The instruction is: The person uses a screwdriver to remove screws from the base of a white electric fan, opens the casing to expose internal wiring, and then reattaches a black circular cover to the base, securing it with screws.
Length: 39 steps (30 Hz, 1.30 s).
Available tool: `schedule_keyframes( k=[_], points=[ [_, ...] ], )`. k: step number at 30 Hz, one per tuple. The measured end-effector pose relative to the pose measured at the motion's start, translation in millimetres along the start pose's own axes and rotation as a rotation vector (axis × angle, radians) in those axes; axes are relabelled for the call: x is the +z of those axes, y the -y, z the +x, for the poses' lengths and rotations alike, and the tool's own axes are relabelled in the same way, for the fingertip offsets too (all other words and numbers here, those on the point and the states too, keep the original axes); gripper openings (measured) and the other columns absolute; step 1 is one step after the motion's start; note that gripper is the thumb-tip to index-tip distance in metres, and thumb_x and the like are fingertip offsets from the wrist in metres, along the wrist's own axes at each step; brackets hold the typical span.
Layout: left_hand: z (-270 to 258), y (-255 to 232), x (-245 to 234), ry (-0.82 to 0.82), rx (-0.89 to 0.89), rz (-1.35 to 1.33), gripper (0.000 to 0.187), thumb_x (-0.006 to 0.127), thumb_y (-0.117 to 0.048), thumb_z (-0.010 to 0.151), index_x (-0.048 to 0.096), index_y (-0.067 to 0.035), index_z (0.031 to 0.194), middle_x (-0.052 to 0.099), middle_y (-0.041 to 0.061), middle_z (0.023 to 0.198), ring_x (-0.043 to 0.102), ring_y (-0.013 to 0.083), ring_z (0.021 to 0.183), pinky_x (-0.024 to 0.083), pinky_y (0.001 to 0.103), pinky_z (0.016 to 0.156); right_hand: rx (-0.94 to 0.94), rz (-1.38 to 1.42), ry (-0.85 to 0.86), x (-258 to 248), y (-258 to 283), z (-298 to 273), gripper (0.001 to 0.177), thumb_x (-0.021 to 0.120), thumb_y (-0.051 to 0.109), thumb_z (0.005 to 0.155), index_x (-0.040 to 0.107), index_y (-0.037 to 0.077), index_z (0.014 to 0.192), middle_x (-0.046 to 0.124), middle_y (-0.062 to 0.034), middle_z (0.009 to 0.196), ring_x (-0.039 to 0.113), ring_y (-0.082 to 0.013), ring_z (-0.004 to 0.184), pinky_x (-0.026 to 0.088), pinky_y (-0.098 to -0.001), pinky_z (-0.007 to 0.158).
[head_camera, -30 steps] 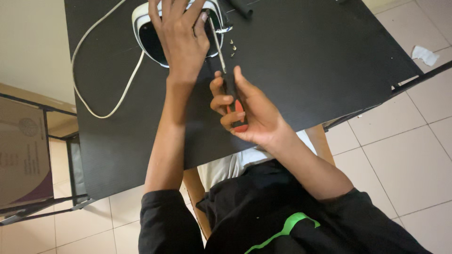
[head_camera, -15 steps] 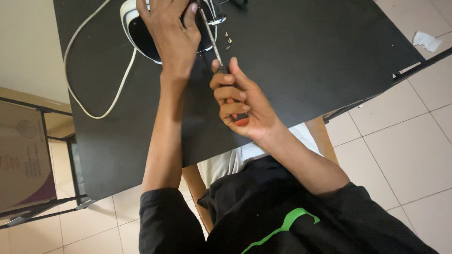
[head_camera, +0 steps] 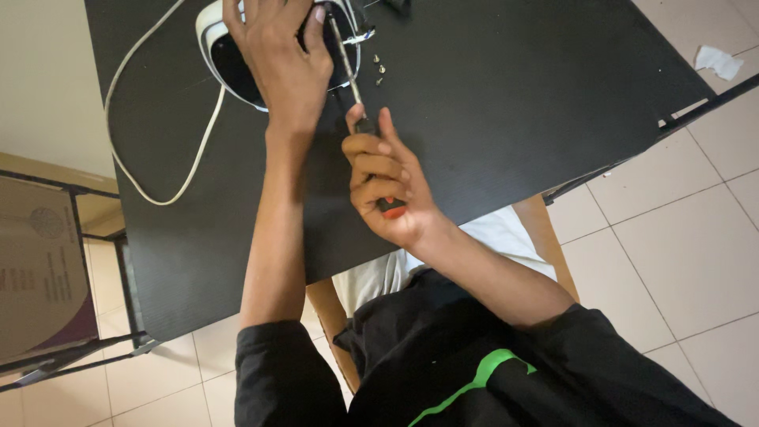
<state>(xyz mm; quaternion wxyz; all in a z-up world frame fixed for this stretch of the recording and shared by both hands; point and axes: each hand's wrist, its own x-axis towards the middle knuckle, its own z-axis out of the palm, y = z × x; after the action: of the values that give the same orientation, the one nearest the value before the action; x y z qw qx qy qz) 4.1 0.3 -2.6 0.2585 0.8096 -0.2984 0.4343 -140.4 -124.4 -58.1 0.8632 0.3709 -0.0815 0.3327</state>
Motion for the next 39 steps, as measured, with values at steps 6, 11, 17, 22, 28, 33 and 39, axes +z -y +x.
schedule_keyframes(
  k=[6, 11, 17, 22, 28, 33, 39],
  points=[
    [-2, -1, -4, 0.036, 0.058, 0.066, 0.031, 0.070, -0.001, 0.098, 0.072, -0.006, 0.129, 0.066, 0.009, 0.130, 0.051, 0.0302, 0.133, 0.020, 0.053, 0.124, -0.016, -0.248, -0.125, 28, 9, -19, 0.040, 0.045, 0.038, 0.117, 0.055, 0.001, 0.128, 0.044, -0.0018, 0.081, 0.041, -0.0063, 0.053, 0.035, -0.0206, 0.043],
    [-3, -5, -11, 0.007, 0.111, 0.120, 0.033, 0.073, -0.002, 0.098, 0.072, -0.005, 0.131, 0.064, 0.011, 0.133, 0.047, 0.0328, 0.136, 0.017, 0.057, 0.125, -0.123, -1.023, -0.368, 77, 32, -37, 0.040, 0.043, 0.041, 0.113, 0.054, 0.004, 0.121, 0.046, 0.0001, 0.073, 0.039, -0.0046, 0.046, 0.032, -0.0185, 0.035],
    [-11, -16, -7, 0.128, 0.043, -0.211, 0.009, 0.078, -0.005, 0.095, 0.077, -0.001, 0.103, 0.070, 0.014, 0.098, 0.067, 0.0324, 0.095, 0.054, 0.048, 0.084, 0.021, -2.452, -0.706, 129, 61, -41, 0.035, 0.045, 0.036, 0.107, 0.059, 0.005, 0.111, 0.054, 0.0009, 0.060, 0.048, -0.0056, 0.040, 0.038, -0.0193, 0.032],
    [-37, -10, 24, 0.415, 0.027, -0.168, 0.017, 0.077, -0.019, 0.104, 0.074, -0.005, 0.096, 0.068, 0.011, 0.085, 0.067, 0.0320, 0.077, 0.054, 0.044, 0.069, 0.017, -2.623, -0.890, 138, 73, -43, 0.028, 0.053, 0.028, 0.106, 0.064, 0.002, 0.110, 0.051, -0.0007, 0.057, 0.045, -0.0067, 0.041, 0.036, -0.0243, 0.035],
    [-75, 0, 56, 0.172, 0.158, 0.190, 0.022, 0.078, -0.025, 0.091, 0.074, -0.009, 0.104, 0.062, 0.011, 0.078, 0.063, 0.0272, 0.071, 0.052, 0.041, 0.066, -0.132, -2.608, -0.805, 126, 76, -57, 0.025, 0.056, 0.026, 0.105, 0.063, 0.003, 0.113, 0.049, 0.0013, 0.054, 0.044, -0.0059, 0.039, 0.035, -0.0240, 0.034],
    [-89, -5, 74, 0.203, 0.135, 0.248, 0.019, 0.076, -0.025, 0.094, 0.072, -0.008, 0.101, 0.059, 0.008, 0.074, 0.061, 0.0272, 0.064, 0.049, 0.044, 0.059, -0.155, -2.662, -0.734, 126, 76, -58, 0.024, 0.059, 0.025, 0.104, 0.064, 0.004, 0.115, 0.051, 0.0012, 0.053, 0.045, -0.0060, 0.040, 0.034, -0.0248, 0.036],
    [-85, -10, 76, 0.250, -0.002, 0.143, 0.014, 0.073, -0.017, 0.092, 0.072, -0.004, 0.098, 0.064, 0.013, 0.078, 0.065, 0.0301, 0.065, 0.051, 0.045, 0.059, -0.169, -2.780, -0.844, 122, 78, -61, 0.025, 0.061, 0.027, 0.101, 0.067, 0.006, 0.114, 0.053, -0.0004, 0.050, 0.048, -0.0078, 0.037, 0.037, -0.0249, 0.034]
  ],
)
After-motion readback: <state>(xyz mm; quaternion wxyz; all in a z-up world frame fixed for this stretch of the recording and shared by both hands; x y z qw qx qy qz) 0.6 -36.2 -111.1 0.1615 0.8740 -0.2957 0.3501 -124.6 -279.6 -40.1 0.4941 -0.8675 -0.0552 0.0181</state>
